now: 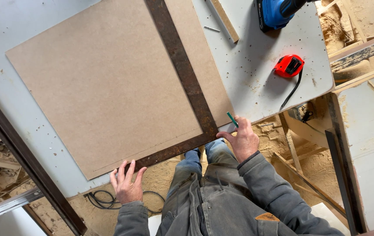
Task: The person uses a metal square and a pencil to draw straight lines on a rectangular piece of light-colored wood. They then use a tape measure to verify the distance between the marked lines and continue drawing additional lines on the board.
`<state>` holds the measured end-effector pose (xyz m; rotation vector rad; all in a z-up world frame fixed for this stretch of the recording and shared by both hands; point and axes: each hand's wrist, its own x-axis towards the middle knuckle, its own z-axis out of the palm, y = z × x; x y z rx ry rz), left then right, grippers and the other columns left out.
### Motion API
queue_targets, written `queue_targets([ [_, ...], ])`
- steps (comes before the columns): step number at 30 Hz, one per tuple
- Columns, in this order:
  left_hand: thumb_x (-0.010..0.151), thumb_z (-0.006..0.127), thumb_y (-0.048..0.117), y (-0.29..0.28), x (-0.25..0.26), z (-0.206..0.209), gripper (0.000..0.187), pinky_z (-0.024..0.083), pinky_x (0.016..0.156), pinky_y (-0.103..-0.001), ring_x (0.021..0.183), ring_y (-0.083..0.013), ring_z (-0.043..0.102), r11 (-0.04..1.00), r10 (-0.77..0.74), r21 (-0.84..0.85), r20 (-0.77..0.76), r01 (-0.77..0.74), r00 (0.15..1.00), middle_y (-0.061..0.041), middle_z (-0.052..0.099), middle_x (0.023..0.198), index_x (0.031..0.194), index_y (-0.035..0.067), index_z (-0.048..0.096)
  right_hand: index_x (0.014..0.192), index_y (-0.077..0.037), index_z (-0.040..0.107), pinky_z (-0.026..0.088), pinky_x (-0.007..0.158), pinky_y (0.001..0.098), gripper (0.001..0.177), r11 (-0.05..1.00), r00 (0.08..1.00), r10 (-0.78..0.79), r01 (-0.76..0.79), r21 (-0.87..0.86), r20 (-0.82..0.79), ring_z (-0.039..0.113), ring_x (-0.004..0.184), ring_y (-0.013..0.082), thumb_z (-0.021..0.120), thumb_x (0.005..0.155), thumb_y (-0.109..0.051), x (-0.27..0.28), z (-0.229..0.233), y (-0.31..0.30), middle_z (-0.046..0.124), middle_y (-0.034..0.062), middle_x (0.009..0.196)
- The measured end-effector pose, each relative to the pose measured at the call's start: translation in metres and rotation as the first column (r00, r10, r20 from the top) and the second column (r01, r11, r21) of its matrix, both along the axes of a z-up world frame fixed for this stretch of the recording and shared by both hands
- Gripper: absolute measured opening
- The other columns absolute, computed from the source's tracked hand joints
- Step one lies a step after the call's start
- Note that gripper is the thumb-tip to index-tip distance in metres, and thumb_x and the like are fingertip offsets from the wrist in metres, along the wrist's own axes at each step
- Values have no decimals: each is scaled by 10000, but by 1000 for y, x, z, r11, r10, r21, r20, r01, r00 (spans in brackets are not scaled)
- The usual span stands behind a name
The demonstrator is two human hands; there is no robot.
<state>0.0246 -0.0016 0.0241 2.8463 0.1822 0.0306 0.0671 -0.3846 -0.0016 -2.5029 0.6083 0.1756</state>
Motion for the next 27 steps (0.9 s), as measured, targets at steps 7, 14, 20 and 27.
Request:
queue_targets([
  [7, 777, 872, 326, -8, -8, -2, 445, 515, 1016, -435, 1291, -350, 537, 999, 49, 9, -33, -49, 998, -26, 680, 1346, 1188, 174, 791, 1229, -95, 586, 552, 591, 430, 822, 1000, 1000, 15, -15, 0, 0, 665, 711, 267, 927, 607, -509, 1, 1, -1, 642, 78, 939],
  [14, 915, 674, 512, -30, -27, -44, 612, 274, 1197, -640, 1473, -399, 411, 974, -59, 208, -163, 93, 985, -80, 571, 1516, 1419, 168, 617, 1278, -65, 568, 559, 594, 401, 867, 998, 995, 67, -65, -19, 70, 667, 734, 235, 920, 633, -525, -4, -6, -5, 641, 80, 958],
  [20, 946, 652, 526, -94, -2, -38, 618, 252, 1218, -645, 1481, -415, 381, 946, -301, 99, -93, 310, 949, -83, 538, 1527, 1443, 162, 604, 1397, -31, 518, 569, 625, 371, 850, 992, 971, 115, -125, 35, 209, 670, 779, 205, 860, 753, -468, -8, -1, -13, 678, 94, 1033],
  [27, 917, 731, 462, -117, 22, -26, 515, 306, 1193, -626, 1426, -397, 422, 930, -367, 17, 38, 367, 929, -40, 563, 1465, 1361, 205, 681, 1092, -44, 699, 519, 610, 293, 363, 809, 967, -247, 167, 563, 68, 628, 693, 143, 530, 1111, -365, -16, -1, -26, 641, 45, 780],
])
